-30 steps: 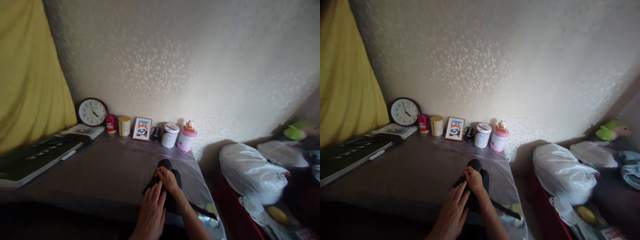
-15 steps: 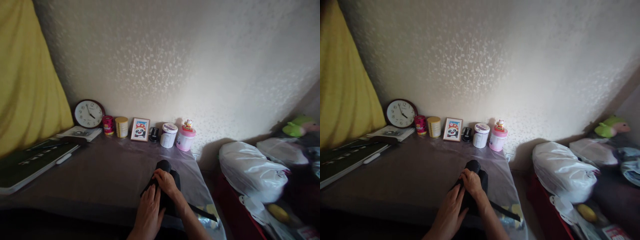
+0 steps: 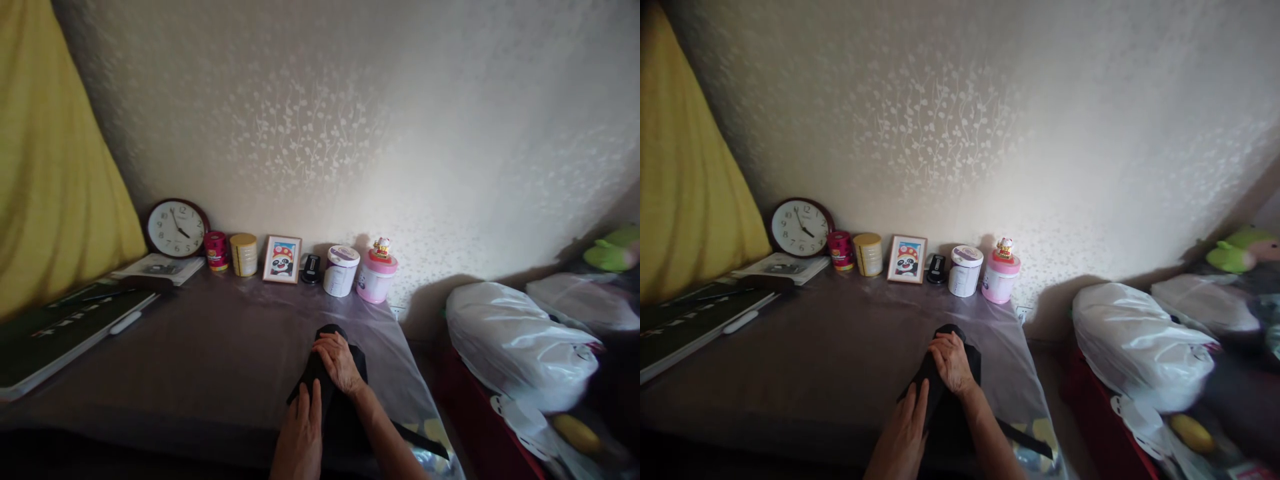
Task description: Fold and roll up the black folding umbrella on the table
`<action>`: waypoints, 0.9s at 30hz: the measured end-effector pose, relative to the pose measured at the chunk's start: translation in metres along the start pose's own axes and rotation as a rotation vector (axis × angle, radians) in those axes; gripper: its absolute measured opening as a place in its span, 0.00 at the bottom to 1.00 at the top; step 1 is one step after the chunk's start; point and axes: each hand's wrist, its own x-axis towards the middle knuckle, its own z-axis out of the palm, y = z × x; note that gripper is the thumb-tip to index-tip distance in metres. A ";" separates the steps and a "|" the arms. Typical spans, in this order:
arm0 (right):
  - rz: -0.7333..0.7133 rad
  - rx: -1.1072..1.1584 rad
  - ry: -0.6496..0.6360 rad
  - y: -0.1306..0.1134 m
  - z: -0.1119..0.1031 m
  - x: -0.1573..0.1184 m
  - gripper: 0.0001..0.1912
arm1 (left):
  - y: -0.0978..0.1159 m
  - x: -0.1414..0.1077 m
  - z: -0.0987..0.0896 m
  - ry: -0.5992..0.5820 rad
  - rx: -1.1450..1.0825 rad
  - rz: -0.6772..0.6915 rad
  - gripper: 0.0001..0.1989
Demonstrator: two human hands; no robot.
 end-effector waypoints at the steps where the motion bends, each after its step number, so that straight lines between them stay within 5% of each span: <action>1: 0.012 -0.010 -0.001 0.007 0.001 0.007 0.17 | -0.001 0.000 0.001 -0.010 0.003 -0.004 0.37; 7: 0.169 -0.144 -0.053 0.035 -0.010 0.040 0.17 | -0.003 0.003 -0.009 -0.115 -0.065 -0.001 0.38; 10: 0.274 -0.214 0.045 0.031 -0.021 0.035 0.17 | -0.004 0.004 -0.017 -0.174 -0.122 -0.010 0.41; 13: 0.227 -0.186 0.232 0.012 -0.025 0.013 0.18 | -0.004 0.005 -0.025 -0.224 -0.137 -0.009 0.46; 17: 0.031 -0.081 0.161 -0.007 -0.013 -0.011 0.15 | 0.002 0.008 -0.039 -0.267 -0.108 -0.047 0.49; 19: 0.048 -0.099 0.168 -0.005 -0.008 -0.010 0.15 | 0.006 0.008 -0.046 -0.292 -0.105 -0.072 0.48; 23: 0.362 -0.085 0.308 0.022 -0.018 -0.007 0.16 | 0.008 0.007 -0.057 -0.296 -0.150 -0.081 0.44; 27: 0.721 0.019 0.341 0.045 -0.039 -0.035 0.17 | 0.002 0.006 -0.058 -0.279 -0.248 -0.074 0.43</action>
